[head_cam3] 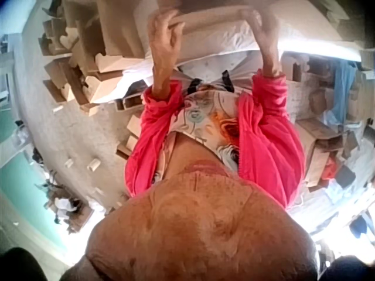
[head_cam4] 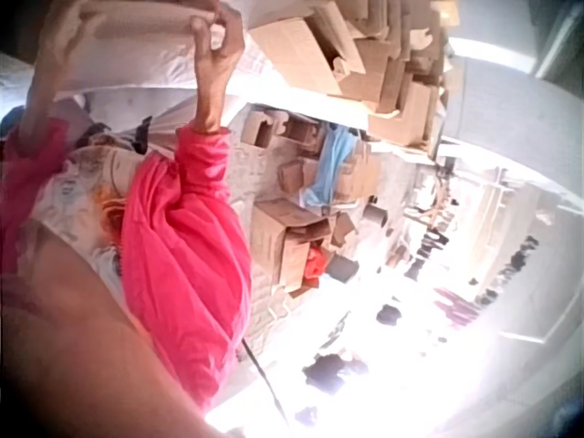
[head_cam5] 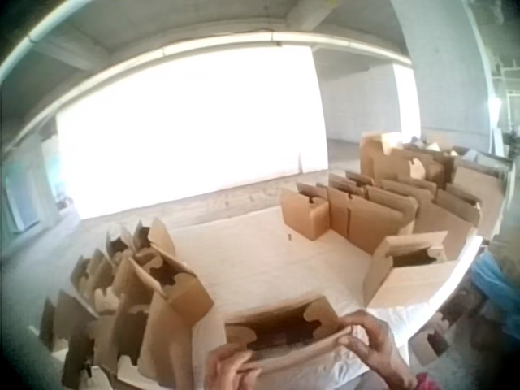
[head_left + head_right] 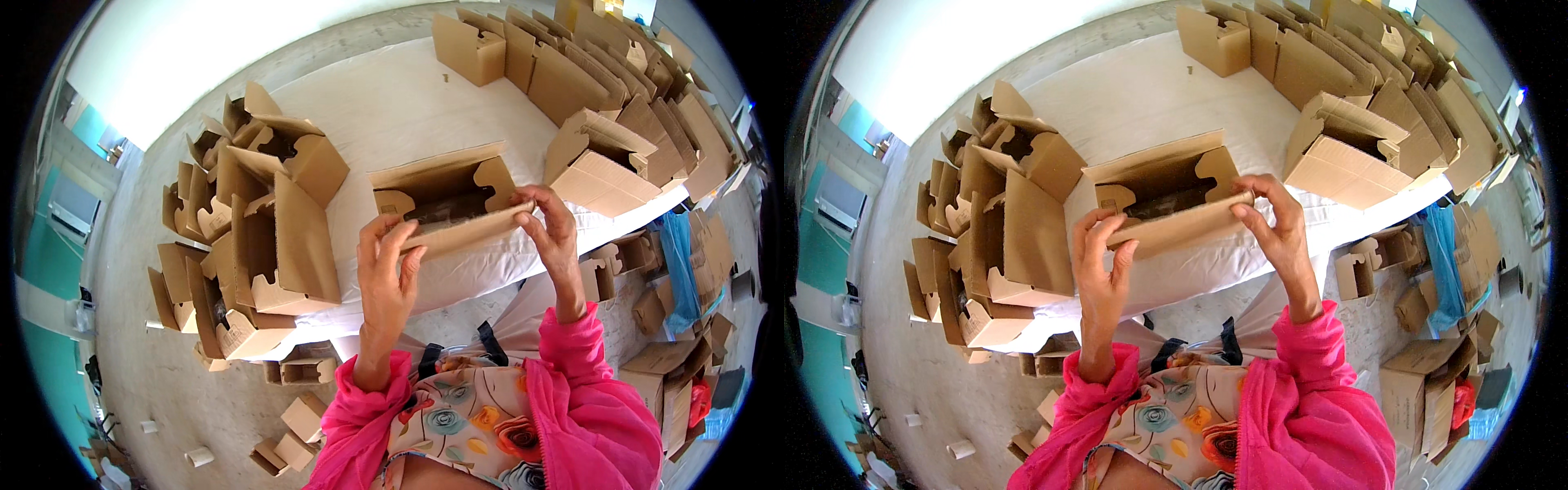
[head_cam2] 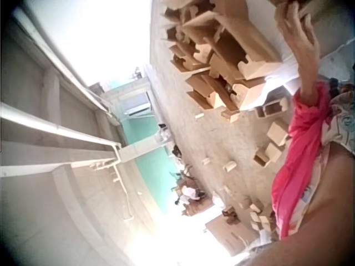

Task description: The person packs bottles wrapped in bubble wrap into individual cardboard boxes by hand, closing each box and placing it on a table.

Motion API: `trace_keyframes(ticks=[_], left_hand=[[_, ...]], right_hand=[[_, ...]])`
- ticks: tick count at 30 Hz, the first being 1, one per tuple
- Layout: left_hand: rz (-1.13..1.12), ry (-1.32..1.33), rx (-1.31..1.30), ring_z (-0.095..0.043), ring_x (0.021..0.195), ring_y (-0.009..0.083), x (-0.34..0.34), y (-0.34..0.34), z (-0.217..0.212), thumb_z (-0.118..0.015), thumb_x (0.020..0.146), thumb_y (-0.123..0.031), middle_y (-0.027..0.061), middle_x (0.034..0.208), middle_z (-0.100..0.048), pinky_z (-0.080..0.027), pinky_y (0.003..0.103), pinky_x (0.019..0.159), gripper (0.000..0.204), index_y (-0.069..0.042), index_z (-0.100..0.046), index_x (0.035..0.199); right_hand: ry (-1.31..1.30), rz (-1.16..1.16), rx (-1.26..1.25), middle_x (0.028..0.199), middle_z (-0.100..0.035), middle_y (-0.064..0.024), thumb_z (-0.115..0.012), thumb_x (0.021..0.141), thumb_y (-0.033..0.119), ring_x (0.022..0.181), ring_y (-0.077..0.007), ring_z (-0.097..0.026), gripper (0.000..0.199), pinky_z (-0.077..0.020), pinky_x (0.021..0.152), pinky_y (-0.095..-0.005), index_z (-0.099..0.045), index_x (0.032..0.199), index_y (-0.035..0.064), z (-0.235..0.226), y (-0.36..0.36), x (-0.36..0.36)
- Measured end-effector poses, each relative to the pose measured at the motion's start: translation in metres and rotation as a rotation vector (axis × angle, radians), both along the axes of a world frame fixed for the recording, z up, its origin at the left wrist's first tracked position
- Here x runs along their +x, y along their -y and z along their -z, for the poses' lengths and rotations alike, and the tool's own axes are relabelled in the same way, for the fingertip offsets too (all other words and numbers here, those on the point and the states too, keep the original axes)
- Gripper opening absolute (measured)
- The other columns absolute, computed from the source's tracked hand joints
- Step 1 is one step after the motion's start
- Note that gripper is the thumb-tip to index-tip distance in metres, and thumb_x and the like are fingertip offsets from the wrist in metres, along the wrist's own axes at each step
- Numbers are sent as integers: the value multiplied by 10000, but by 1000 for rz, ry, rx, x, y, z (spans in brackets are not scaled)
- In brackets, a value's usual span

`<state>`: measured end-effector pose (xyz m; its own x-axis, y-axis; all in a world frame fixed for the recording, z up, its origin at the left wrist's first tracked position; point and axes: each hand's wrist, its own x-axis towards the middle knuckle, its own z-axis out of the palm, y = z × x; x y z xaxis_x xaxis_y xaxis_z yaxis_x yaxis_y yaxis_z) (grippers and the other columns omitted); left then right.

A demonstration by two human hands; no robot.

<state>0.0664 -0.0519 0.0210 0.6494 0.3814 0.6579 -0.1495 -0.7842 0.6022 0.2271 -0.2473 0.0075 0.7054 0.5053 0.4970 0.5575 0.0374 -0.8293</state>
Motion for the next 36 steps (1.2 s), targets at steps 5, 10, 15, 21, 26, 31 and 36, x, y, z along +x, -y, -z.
trace_keyframes(ticks=[5, 10, 15, 21, 26, 31, 36], left_hand=[[-24, 35, -185, -523, 849, 145, 11, -11, 8, -631, 841, -28, 124, 1157, -512, -460, 294, 745, 540, -38, -455, 1352], [41, 34, -314, -479, 720, 105, 19, -25, 2, -609, 824, 14, 91, 1140, -433, -438, 217, 654, 627, -73, -403, 1410], [17, -84, -368, -478, 776, 106, 18, -22, -1, -613, 818, 8, 73, 1083, -425, -432, 223, 638, 477, -105, -559, 1278], [-143, -26, -146, -478, 787, 136, 21, -9, 4, -590, 850, -3, 93, 1035, -415, -428, 241, 619, 270, -99, -649, 1096], [-131, -43, -236, -477, 831, 119, 28, -25, 14, -593, 872, -64, 63, 1018, -446, -433, 240, 640, 201, -126, -665, 1049], [3, -96, -350, -459, 883, 152, 37, -32, 6, -552, 897, -27, 75, 1041, -430, -422, 265, 742, 208, -83, -616, 1087], [-125, 354, -621, -474, 892, 142, 53, -53, 57, -522, 911, -32, 45, 1102, -456, -414, 257, 764, 279, -59, -527, 1189]], right_hand=[[-230, -57, 76, 914, -492, -14, -688, 817, 30, 780, -95, -458, 555, -419, 717, -224, -473, 1327, 60, -15, -17, 16], [-307, -236, -104, 883, -444, 9, -690, 816, 31, 750, -75, -420, 518, -371, 660, -199, -491, 1291, 81, -28, -20, 39], [6, -144, -205, 1065, -487, -52, -696, 813, 102, 964, -159, -500, 344, -424, 816, -280, -559, 1129, 90, -21, -17, 40], [-102, -407, -171, 1435, -282, -132, -743, 755, 189, 1365, -327, -281, 432, -303, 1080, -419, -538, 1129, 120, -4, -19, 50], [65, -415, -322, 1433, -276, -173, -817, 696, 284, 1346, -379, -295, 685, -300, 1099, -453, -504, 1293, 163, -30, -11, 38], [406, -293, -476, 1387, -308, -183, -859, 633, 273, 1263, -419, -386, 742, -415, 1025, -474, -548, 1303, 203, -24, -7, 24], [328, -63, -378, 1320, -369, -194, -828, 652, 196, 1229, -400, -423, 690, -443, 989, -436, -558, 1287, 167, -37, -30, 33]])
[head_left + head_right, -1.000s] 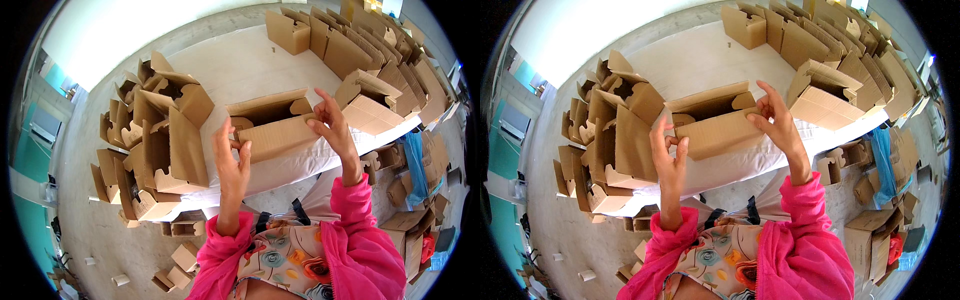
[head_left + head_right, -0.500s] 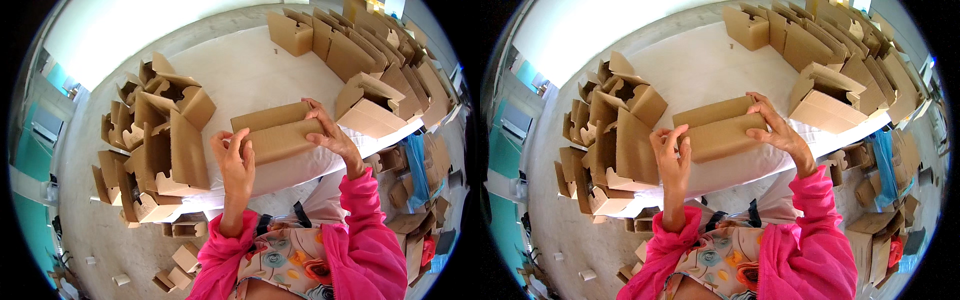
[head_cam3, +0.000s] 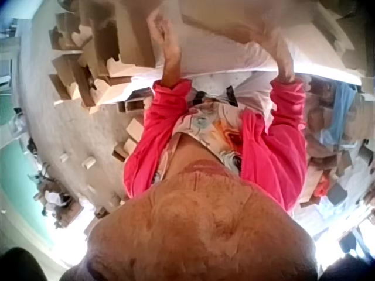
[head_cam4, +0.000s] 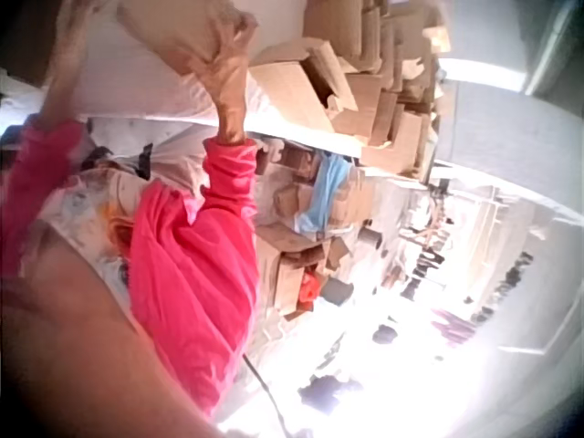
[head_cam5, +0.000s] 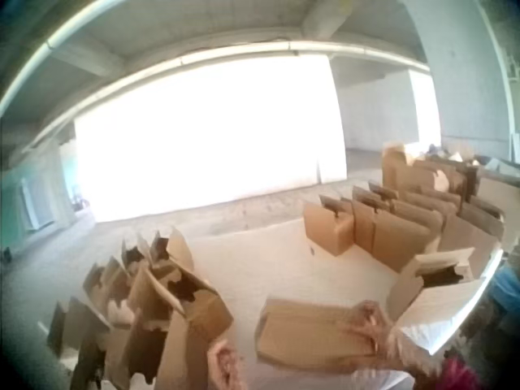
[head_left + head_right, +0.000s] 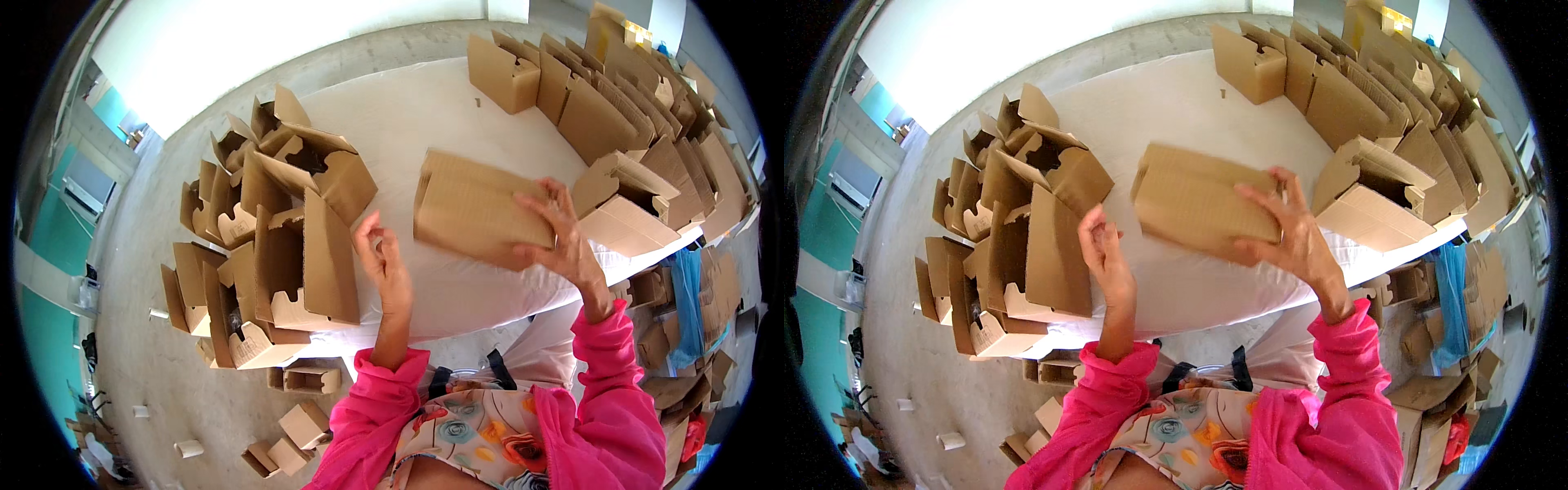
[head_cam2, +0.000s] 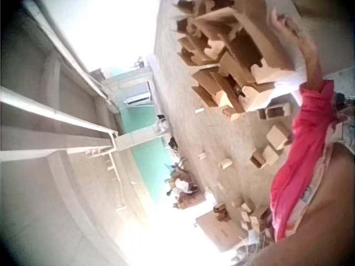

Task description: The person packs bottles wrapped in bubble wrap into individual cardboard boxes by hand, closing each box and placing it on a table.

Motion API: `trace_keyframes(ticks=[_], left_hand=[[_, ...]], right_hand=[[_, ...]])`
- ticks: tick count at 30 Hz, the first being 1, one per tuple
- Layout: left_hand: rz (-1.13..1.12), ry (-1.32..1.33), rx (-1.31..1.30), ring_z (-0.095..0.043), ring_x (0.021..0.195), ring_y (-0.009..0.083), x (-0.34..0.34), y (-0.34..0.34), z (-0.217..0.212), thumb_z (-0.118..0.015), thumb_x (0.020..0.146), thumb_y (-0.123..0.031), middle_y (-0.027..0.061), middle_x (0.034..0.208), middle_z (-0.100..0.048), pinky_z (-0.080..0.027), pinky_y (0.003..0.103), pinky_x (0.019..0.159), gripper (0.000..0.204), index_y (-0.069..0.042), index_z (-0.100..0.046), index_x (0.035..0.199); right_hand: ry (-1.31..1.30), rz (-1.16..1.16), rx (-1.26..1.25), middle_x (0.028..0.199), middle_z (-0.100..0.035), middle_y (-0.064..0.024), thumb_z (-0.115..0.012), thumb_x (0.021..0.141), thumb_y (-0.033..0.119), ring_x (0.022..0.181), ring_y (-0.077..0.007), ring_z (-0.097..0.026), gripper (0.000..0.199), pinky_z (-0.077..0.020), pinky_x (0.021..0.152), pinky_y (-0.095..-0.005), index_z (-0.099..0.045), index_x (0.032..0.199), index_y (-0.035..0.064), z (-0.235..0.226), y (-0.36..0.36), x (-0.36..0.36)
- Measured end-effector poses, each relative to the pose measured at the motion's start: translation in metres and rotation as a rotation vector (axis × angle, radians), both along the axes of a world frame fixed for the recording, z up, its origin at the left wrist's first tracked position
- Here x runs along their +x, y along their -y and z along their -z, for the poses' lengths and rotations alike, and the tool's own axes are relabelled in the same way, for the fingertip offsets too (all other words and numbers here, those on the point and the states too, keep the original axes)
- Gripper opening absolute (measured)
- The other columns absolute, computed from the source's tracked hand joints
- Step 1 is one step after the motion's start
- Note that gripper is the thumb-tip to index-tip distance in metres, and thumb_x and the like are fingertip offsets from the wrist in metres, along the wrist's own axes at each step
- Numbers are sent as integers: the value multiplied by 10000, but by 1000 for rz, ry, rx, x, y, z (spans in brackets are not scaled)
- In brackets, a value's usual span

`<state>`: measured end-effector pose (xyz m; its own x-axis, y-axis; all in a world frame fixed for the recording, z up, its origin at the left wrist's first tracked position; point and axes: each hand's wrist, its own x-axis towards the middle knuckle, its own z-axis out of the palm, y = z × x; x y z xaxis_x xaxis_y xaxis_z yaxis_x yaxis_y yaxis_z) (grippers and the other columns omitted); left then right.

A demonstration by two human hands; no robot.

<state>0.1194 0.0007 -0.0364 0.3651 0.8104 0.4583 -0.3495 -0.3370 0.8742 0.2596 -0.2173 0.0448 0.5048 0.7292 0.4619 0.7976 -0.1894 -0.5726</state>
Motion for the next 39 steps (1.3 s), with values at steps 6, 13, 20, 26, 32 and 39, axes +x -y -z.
trace_keyframes(ticks=[6, 13, 20, 26, 32, 39], left_hand=[[-33, -201, 260, -528, 856, 234, 10, -15, 33, -474, 691, 158, 119, 981, -535, -458, 312, 739, 413, -34, -607, 1032], [-32, -274, 460, -564, 831, 261, 16, -17, 50, -460, 659, 156, 135, 926, -556, -469, 321, 710, 389, -25, -620, 964], [-7, -357, 401, -569, 875, 311, 12, -20, 57, -522, 598, 118, 118, 930, -570, -465, 398, 749, 427, -76, -611, 968], [19, -353, 425, -569, 858, 292, 15, -16, 48, -536, 596, 113, 97, 923, -575, -452, 392, 731, 411, -99, -621, 937], [-6, -356, 448, -572, 816, 272, 17, -14, 45, -527, 604, 130, 91, 880, -578, -448, 370, 699, 375, -83, -619, 898], [-65, -351, 521, -565, 778, 267, 16, -18, 42, -493, 623, 167, 107, 850, -566, -461, 345, 667, 344, -45, -613, 866]], right_hand=[[29, 136, 285, 1287, -390, -247, -759, 711, 244, 1245, -411, -390, 613, -445, 962, -464, -558, 1284, 162, -3, -128, 59], [-5, 313, 6, 1271, -375, -274, -699, 682, 450, 1118, -441, -402, 724, -448, 926, -484, -511, 1332, 190, -25, -337, 89], [-113, 80, -236, 1361, -264, -353, -682, 695, 563, 1227, -598, -293, 871, -404, 974, -577, -381, 1428, 201, 5, -444, 82], [149, 359, -284, 1498, -155, -328, -599, 769, 663, 1382, -493, -187, 980, -250, 1073, -604, -192, 1510, 166, 3, -400, 166], [633, 1121, -364, 1386, -375, -233, -616, 829, 330, 1285, -440, -348, 731, -303, 1001, -595, -286, 1452, 136, 15, -251, 314], [114, 969, -260, 1370, -403, -200, -630, 806, 188, 1253, -387, -385, 590, -322, 1004, -533, -390, 1333, 79, 2, -192, 282]])
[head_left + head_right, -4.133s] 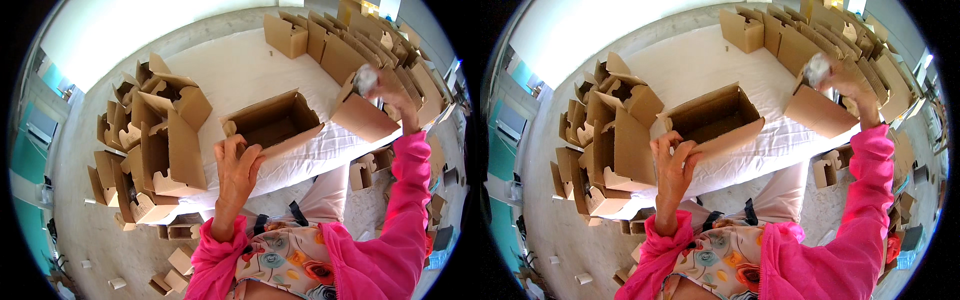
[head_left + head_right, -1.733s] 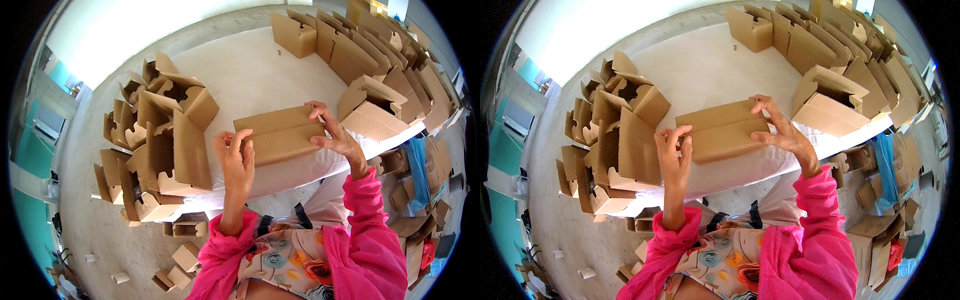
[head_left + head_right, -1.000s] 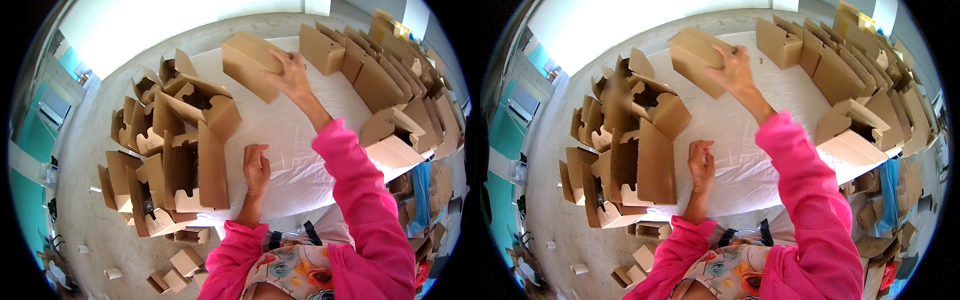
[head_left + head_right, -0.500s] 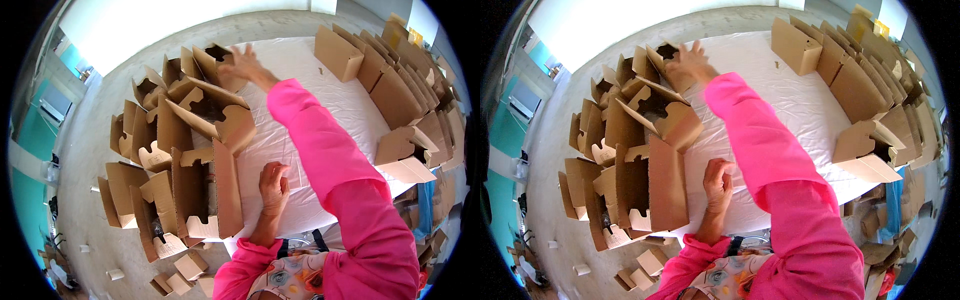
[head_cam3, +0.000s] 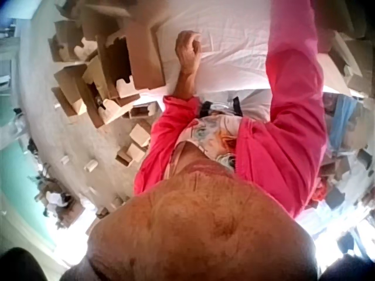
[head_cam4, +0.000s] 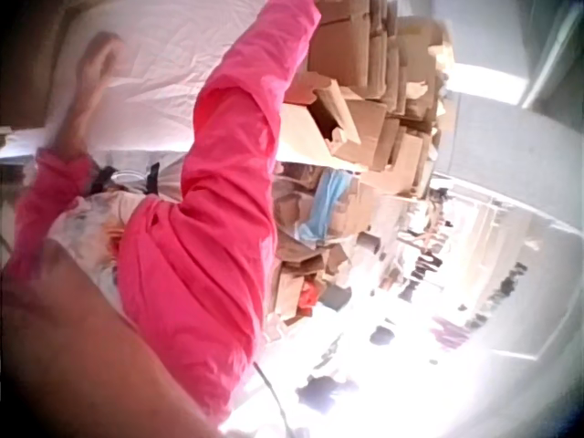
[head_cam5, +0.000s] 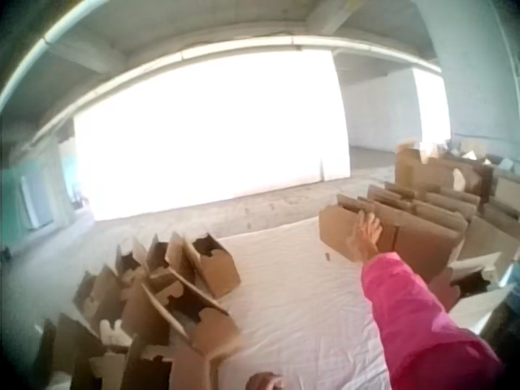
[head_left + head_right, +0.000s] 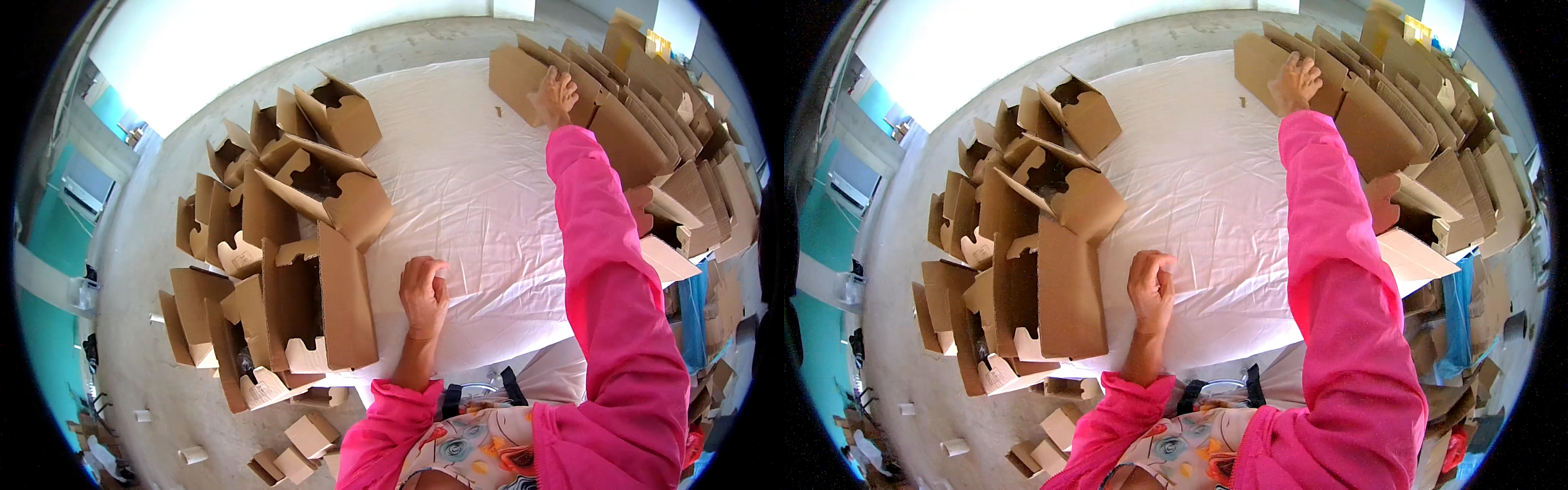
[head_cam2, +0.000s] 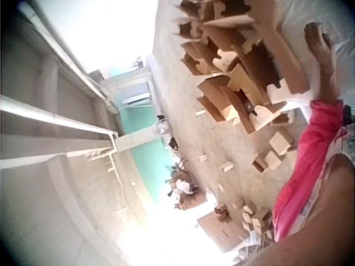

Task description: The person packs bottles wrapped in bubble wrap into individual cardboard boxes by hand, closing each box and placing it on a table.

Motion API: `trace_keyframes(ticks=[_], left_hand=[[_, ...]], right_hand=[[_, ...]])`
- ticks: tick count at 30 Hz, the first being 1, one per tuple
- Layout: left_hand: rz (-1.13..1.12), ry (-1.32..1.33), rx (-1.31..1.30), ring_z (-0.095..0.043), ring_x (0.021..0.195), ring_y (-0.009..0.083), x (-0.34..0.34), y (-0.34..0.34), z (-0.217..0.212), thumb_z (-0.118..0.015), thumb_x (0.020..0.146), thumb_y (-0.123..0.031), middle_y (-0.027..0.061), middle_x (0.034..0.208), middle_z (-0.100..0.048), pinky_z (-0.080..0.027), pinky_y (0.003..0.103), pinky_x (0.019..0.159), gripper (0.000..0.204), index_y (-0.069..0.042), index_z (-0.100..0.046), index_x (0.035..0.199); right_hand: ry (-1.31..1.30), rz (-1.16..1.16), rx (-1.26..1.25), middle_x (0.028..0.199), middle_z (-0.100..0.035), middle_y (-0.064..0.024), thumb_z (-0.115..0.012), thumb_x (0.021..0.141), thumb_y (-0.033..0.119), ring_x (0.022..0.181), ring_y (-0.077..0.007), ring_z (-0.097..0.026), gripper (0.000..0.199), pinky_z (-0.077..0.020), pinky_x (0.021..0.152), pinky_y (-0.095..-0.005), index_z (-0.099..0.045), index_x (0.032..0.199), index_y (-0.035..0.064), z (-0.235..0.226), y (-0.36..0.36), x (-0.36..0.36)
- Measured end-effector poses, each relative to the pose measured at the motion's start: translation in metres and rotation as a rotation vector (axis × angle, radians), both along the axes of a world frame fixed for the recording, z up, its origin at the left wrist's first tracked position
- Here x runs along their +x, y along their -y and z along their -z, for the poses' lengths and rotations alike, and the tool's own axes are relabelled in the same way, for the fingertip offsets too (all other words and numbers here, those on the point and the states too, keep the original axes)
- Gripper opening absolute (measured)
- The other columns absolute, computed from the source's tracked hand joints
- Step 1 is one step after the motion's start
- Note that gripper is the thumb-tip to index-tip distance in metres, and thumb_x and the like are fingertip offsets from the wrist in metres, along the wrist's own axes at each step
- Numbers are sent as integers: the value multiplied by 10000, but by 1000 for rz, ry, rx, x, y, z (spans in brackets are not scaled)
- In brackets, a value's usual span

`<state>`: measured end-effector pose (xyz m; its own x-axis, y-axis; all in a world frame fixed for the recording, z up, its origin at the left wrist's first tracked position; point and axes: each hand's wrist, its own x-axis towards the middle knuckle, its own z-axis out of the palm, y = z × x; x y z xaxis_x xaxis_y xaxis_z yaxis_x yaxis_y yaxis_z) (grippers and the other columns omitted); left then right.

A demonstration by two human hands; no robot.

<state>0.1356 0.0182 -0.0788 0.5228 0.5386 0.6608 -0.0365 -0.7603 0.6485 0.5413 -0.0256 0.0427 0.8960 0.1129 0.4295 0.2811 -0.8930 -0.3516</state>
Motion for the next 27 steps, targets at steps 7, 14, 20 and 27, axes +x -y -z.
trace_keyframes(ticks=[7, 14, 20, 27], left_hand=[[1, -14, 56, -556, 754, 264, 5, 5, 0, -490, 632, 166, 93, 824, -574, -453, 356, 651, 329, -42, -608, 858], [-1, 20, 89, -552, 769, 276, 5, 1, 10, -531, 621, 131, 59, 816, -581, -445, 383, 675, 325, -76, -601, 861], [36, 15, -152, -552, 763, 255, -1, 2, -1, -514, 718, 116, 116, 885, -583, -459, 347, 680, 292, -18, -623, 954], [99, 284, -255, -486, 1166, 281, -30, 31, -47, -502, 960, -216, 161, 1280, -514, -396, 390, 961, 386, -26, -489, 1296]], right_hand=[[125, -138, 356, 1234, -588, -51, -683, 741, 227, 1088, -277, -569, 528, -456, 903, -401, -526, 1237, 138, 23, 11, 38], [257, -253, 489, 972, -650, -165, -568, 858, 184, 912, -365, -632, 164, -501, 772, -449, -662, 964, 102, 18, 0, -39], [346, -528, 679, 803, -532, -151, -562, 817, -12, 714, -315, -562, 36, -447, 626, -416, -559, 848, 6, 18, 57, -155], [-20, -674, 762, 772, -500, -101, -553, 855, -32, 653, -191, -540, 66, -457, 607, -316, -522, 911, -16, 30, 169, -296]])
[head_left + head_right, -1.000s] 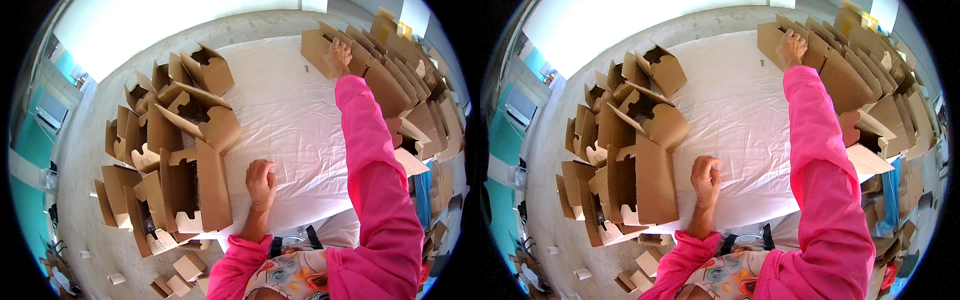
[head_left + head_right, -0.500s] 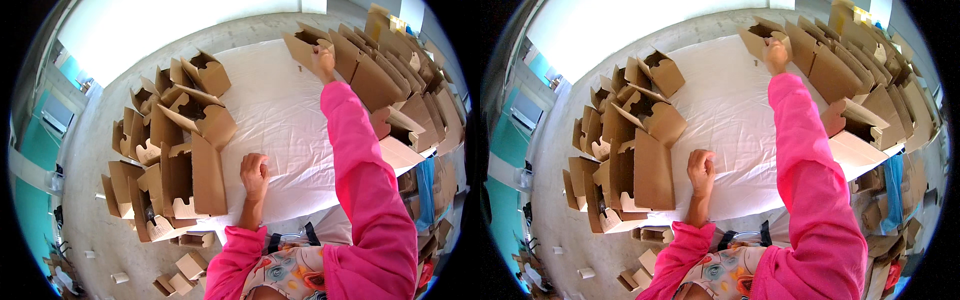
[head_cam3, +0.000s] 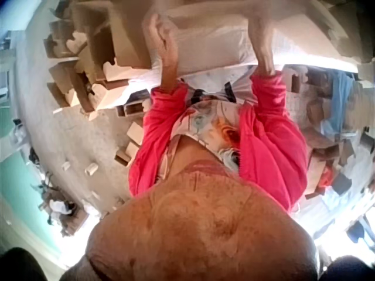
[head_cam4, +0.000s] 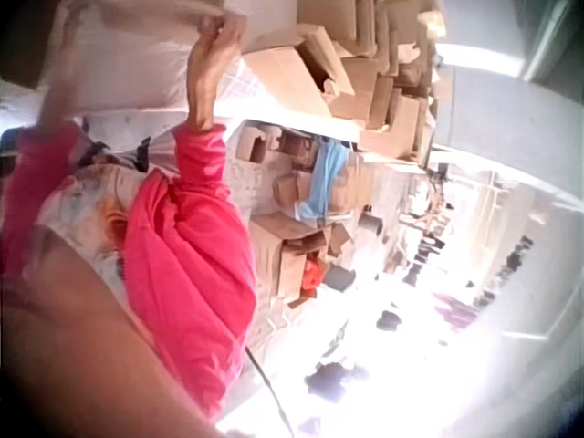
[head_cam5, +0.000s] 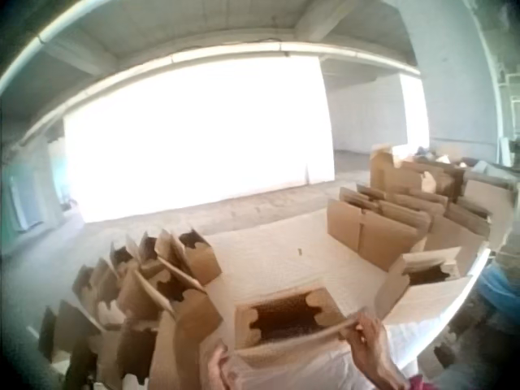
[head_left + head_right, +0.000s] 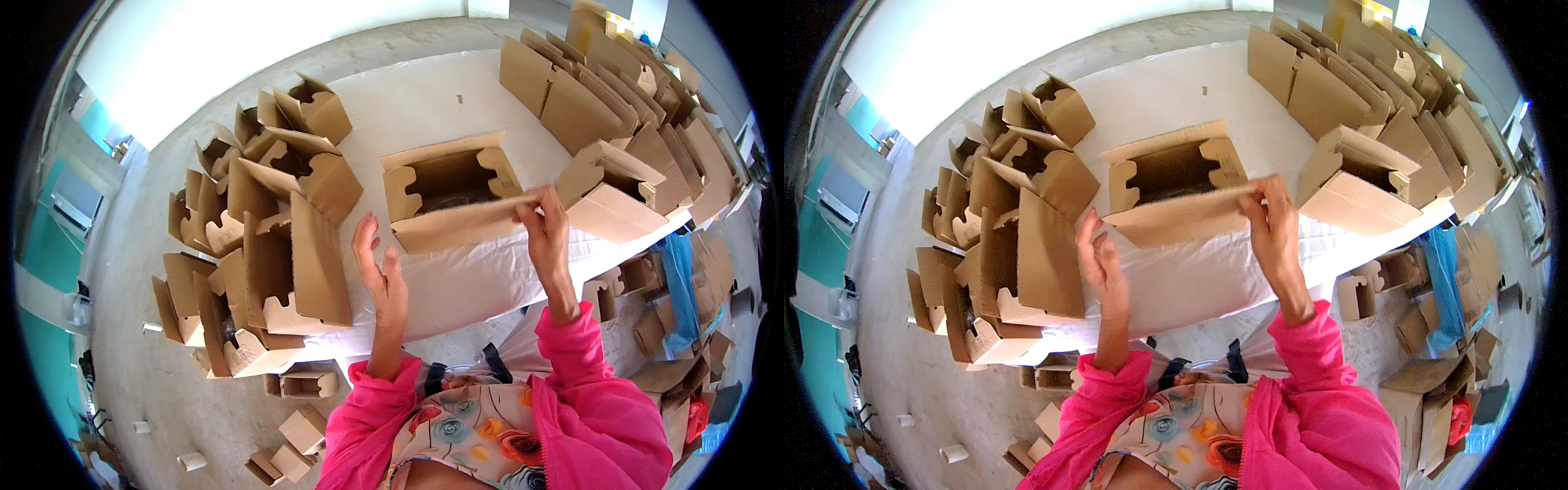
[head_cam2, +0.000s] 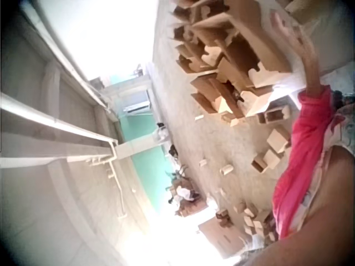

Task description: The person packs bottles wrapped in bubble wrap into individual cardboard boxes by hand, closing each box and placing it on a table.

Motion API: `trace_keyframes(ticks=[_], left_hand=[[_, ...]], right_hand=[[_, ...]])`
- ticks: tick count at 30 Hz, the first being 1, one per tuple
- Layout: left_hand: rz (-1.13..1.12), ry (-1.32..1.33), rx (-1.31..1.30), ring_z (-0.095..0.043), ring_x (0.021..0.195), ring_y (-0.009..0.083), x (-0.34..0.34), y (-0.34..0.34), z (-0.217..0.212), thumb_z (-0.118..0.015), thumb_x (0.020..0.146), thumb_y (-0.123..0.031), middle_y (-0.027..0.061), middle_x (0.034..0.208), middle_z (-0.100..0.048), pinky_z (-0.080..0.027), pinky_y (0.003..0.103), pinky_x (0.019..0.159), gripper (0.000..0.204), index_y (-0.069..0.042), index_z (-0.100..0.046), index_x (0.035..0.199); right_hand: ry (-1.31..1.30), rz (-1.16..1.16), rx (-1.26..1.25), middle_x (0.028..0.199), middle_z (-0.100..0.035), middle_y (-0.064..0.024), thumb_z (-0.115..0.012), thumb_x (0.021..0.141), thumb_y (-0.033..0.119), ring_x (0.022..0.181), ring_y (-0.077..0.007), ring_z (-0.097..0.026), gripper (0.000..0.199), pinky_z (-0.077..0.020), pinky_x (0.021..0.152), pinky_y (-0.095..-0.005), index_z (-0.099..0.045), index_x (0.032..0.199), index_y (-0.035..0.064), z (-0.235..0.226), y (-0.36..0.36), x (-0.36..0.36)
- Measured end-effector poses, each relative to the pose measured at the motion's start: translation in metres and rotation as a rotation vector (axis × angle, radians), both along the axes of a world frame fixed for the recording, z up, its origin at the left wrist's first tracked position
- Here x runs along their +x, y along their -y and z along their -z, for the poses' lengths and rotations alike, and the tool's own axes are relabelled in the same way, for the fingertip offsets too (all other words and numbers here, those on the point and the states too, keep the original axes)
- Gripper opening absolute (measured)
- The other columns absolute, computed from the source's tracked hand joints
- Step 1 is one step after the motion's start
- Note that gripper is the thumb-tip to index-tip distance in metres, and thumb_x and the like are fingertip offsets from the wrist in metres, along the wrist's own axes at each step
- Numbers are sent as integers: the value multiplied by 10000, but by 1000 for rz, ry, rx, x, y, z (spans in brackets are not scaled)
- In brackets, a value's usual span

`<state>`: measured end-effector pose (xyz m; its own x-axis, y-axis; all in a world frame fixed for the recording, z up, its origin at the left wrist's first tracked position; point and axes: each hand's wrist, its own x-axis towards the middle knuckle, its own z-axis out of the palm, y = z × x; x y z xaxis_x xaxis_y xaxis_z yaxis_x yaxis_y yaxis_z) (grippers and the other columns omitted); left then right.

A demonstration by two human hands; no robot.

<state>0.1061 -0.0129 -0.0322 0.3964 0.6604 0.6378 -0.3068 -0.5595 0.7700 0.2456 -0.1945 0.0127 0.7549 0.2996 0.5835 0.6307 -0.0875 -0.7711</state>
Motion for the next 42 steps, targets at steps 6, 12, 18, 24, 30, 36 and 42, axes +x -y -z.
trace_keyframes(ticks=[6, 12, 18, 24, 30, 36, 42], left_hand=[[380, -31, -15, -516, 1119, 269, -19, 8, -50, -413, 1002, -350, 175, 1195, -590, -379, 383, 974, 411, 9, -595, 1090], [565, -262, 199, -532, 876, 241, -9, -15, -73, -464, 942, -212, 137, 913, -695, -414, 358, 798, 358, 11, -611, 703], [571, -628, 523, -486, 843, 278, -8, -17, -98, -492, 848, -166, 149, 1025, -625, -395, 352, 812, 217, 18, -594, 791], [349, -532, 598, -499, 897, 289, -19, -7, -99, -562, 795, -76, 133, 1029, -471, -426, 358, 797, 123, 0, -613, 878], [201, -427, 505, -545, 942, 312, -22, -8, -82, -617, 826, -104, 171, 1124, -445, -458, 382, 778, 112, -20, -625, 900], [176, -413, 551, -546, 1023, 291, -28, -3, -79, -643, 850, -150, 164, 1286, -406, -475, 362, 791, 154, -19, -644, 932], [242, -454, 326, -541, 1050, 223, -24, -14, -61, -710, 800, -96, 136, 1341, -359, -533, 308, 671, 159, 13, -650, 899]], right_hand=[[-37, -141, -118, 929, -577, -117, -546, 931, 110, 670, -175, -562, 169, -480, 624, -305, -583, 876, -45, -16, 44, -24], [105, -574, -280, 909, -651, -205, -342, 999, 454, 825, -364, -620, 590, -488, 762, -388, -637, 867, -39, -56, 26, -1], [544, -524, -710, 993, -638, -139, -493, 939, 389, 762, -362, -620, 395, -495, 681, -434, -648, 842, 38, -65, 15, 8], [747, -355, -761, 948, -541, -100, -718, 749, 206, 784, -279, -610, 175, -499, 682, -398, -633, 777, 56, -75, 20, 19], [770, -174, -713, 1039, -561, -66, -756, 685, 147, 1050, -284, -522, 223, -477, 825, -397, -644, 854, 54, -69, 43, 26], [717, 287, -533, 1253, -560, -118, -763, 706, 167, 1160, -320, -529, 426, -455, 940, -417, -624, 1095, 65, -67, 77, 45], [236, 448, -880, 1024, -667, -145, -741, 755, 201, 932, -318, -646, 360, -505, 797, -404, -630, 1072, 71, -56, 156, 66]])
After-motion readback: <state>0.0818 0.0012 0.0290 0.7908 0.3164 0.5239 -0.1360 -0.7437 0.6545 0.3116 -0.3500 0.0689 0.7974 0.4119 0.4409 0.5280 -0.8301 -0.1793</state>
